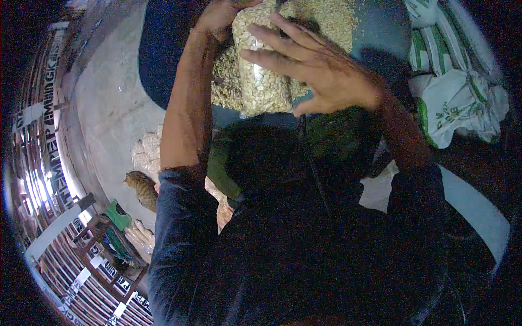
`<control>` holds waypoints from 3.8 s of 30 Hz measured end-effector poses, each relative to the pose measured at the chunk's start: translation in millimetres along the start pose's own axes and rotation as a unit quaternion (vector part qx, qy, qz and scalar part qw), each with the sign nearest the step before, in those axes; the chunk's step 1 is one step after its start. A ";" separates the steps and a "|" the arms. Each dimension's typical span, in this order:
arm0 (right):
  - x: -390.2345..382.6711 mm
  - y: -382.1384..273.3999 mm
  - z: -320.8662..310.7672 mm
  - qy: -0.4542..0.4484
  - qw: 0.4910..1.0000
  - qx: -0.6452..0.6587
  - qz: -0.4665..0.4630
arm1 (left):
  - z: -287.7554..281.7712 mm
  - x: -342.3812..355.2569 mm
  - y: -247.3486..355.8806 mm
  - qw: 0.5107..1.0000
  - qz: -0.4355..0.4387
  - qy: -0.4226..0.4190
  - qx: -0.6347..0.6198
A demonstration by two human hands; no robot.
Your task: Scooping grains from a large tub into plastic bags using a hand-held measuring tool.
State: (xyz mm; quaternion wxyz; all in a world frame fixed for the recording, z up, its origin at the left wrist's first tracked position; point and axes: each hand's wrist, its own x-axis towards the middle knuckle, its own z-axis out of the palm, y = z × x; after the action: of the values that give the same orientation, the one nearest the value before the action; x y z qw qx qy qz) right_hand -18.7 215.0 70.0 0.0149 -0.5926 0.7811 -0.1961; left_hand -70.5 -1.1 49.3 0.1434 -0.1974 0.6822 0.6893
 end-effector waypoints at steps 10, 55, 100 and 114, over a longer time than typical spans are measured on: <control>3.6 -13.2 0.1 -0.028 0.997 -0.069 0.006 | -15.6 32.4 -21.8 0.806 0.299 -0.016 0.510; 4.8 31.7 225.5 0.187 0.504 0.561 0.629 | 17.6 -31.8 -204.5 0.978 -0.070 0.194 0.000; -46.8 -7.6 114.4 0.086 0.979 -0.107 0.154 | -279.6 -352.0 -391.3 0.738 0.061 0.670 -0.049; 20.8 12.2 154.8 0.066 0.873 0.350 0.332 | -210.8 -264.3 -455.1 0.891 -0.157 0.349 -0.243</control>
State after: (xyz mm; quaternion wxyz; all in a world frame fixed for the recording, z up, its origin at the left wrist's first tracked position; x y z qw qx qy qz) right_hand 3.4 153.6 -72.5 0.2346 -0.2398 0.8113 -0.4788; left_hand 391.0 -179.6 -227.5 -0.0502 -0.5582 0.4600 0.6887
